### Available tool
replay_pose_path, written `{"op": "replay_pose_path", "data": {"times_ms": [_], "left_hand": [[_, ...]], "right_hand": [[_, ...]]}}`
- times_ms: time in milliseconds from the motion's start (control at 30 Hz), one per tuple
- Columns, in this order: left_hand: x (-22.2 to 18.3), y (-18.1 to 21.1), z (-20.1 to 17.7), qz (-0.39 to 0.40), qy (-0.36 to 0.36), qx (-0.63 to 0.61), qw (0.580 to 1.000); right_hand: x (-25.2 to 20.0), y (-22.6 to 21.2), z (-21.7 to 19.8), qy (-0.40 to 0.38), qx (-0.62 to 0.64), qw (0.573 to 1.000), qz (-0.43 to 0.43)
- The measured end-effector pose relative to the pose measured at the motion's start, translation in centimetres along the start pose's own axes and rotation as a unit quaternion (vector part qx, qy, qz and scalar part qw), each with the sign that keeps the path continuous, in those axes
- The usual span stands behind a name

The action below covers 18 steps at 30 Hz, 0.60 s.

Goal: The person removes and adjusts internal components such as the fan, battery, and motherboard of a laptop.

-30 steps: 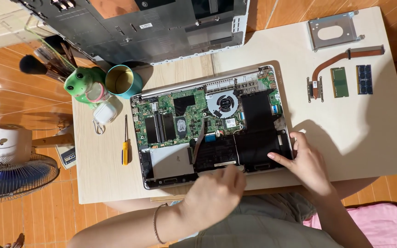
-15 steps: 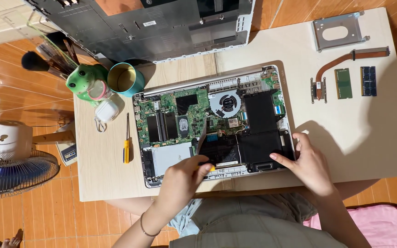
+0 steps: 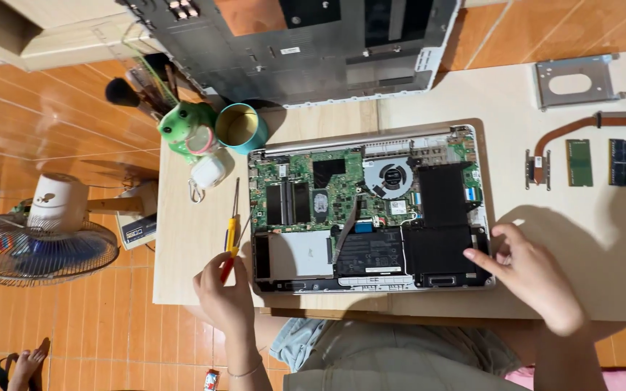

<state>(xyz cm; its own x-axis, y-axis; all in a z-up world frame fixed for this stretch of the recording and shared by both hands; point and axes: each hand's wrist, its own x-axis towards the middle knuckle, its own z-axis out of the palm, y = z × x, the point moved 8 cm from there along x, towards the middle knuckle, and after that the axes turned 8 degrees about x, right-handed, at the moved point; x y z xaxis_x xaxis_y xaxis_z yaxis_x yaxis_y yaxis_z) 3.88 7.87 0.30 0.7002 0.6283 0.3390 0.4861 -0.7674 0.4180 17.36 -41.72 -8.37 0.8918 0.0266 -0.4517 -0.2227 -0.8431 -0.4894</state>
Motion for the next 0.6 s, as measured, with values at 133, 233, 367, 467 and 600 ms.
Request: {"op": "replay_pose_path", "data": {"times_ms": [133,233,367,467,600], "left_hand": [[0.5,-0.4,1.5,-0.027,-0.050,0.032,0.998],[0.8,-1.1,3.0,-0.005,-0.062,0.055,0.997],[1.2,-1.7,4.2,-0.008,-0.080,0.020,0.997],[1.7,-0.4,3.8,-0.013,-0.097,-0.001,0.995],[1.3,5.4,3.6,0.145,-0.052,-0.021,0.988]], "right_hand": [[1.8,0.5,-1.3,0.028,-0.039,0.999,0.003],[2.9,-1.1,-3.0,0.109,-0.027,0.993,-0.047],[4.7,-4.5,-5.1,0.206,-0.047,0.968,-0.132],[7.0,-5.7,-5.2,0.205,-0.024,0.973,-0.101],[8.9,-6.5,-4.3,0.290,-0.024,0.938,-0.187]]}}
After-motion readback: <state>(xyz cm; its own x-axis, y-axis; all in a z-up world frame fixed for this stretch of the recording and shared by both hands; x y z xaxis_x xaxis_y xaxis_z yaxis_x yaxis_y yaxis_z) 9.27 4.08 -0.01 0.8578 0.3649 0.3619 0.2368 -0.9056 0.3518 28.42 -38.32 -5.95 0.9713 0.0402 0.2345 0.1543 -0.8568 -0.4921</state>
